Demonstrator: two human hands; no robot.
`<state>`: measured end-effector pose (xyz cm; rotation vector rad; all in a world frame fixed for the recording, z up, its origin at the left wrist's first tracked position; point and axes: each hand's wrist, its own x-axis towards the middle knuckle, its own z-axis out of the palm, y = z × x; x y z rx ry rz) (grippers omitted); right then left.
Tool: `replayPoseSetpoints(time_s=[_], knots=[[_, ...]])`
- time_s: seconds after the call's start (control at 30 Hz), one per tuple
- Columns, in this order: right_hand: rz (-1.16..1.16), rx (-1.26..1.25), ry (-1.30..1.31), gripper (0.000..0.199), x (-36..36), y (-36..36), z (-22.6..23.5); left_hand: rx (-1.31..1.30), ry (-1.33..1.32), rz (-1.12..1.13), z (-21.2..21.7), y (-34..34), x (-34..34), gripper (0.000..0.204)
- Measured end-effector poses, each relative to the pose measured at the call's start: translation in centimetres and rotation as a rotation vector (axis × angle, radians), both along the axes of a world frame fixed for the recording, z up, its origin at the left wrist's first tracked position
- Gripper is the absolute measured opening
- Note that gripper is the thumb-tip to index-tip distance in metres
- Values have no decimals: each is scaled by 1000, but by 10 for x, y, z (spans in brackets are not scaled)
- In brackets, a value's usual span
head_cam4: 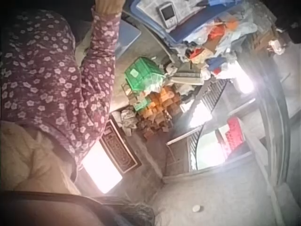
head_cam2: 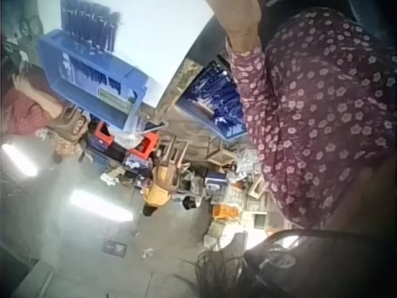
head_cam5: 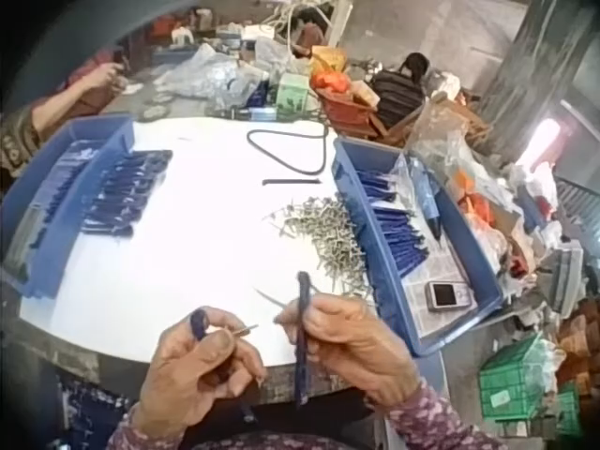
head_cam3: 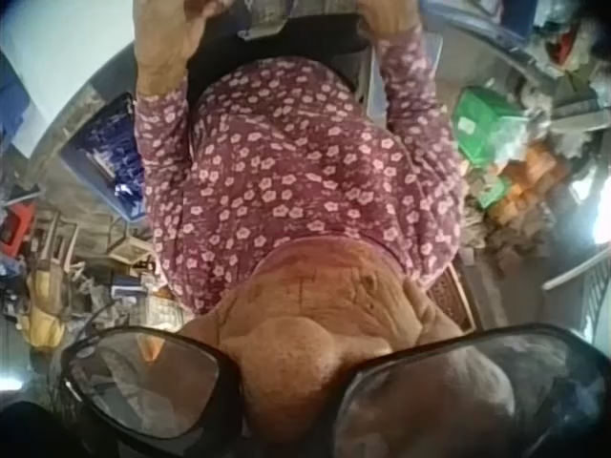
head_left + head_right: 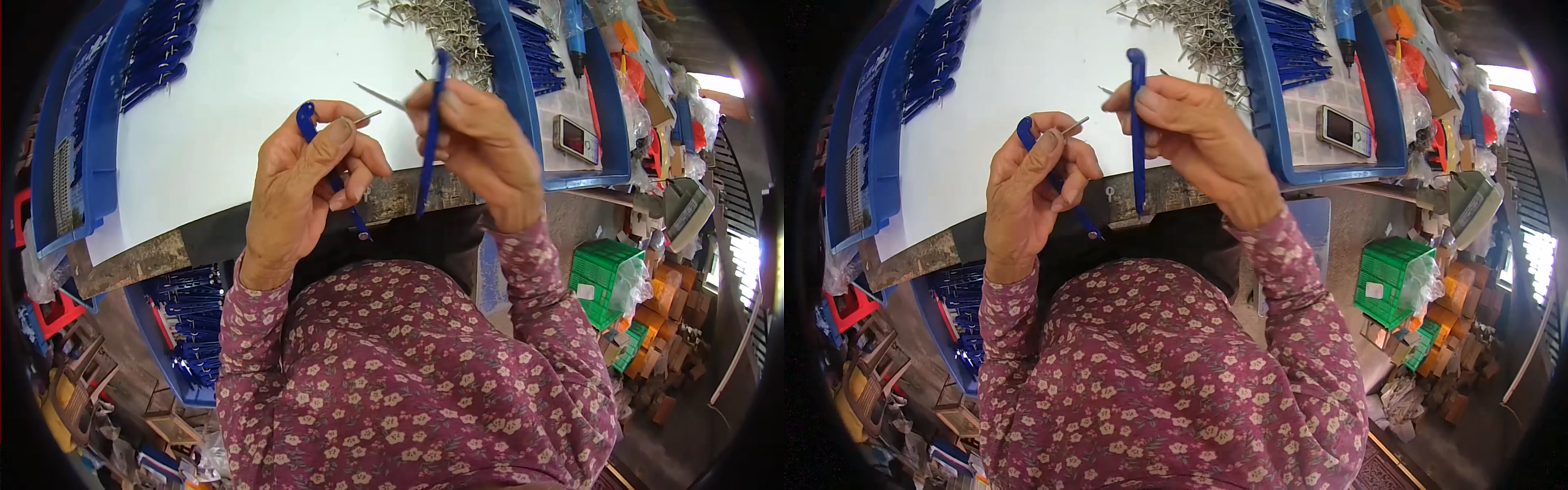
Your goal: Inserting small metal pins into blue plastic handles at a manual workstation.
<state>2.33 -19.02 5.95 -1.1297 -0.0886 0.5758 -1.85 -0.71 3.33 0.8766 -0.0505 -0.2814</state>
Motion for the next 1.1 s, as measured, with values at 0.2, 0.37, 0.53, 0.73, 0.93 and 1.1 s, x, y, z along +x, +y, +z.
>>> replayPoseSetpoints(time_s=[0.2, 0.37, 0.53, 0.73, 0.93, 1.1], knots=[[53, 212, 134, 38, 4, 14, -37, 88, 0, 62, -2, -7, 0, 28], [-14, 283, 218, 33, 4, 18, -45, 89, -17, 99, -7, -12, 2, 27], [39, 314, 211, 35, 5, 16, -56, 97, -6, 116, -11, -12, 4, 27], [71, 375, 207, 34, 4, 16, -64, 120, -1, 124, -15, -12, 4, 27], [9, 228, 152, 31, 2, 16, -63, 139, -10, 129, -17, -12, 4, 26], [-17, 189, 125, 29, -1, 16, -60, 137, -9, 122, -17, -12, 4, 26]])
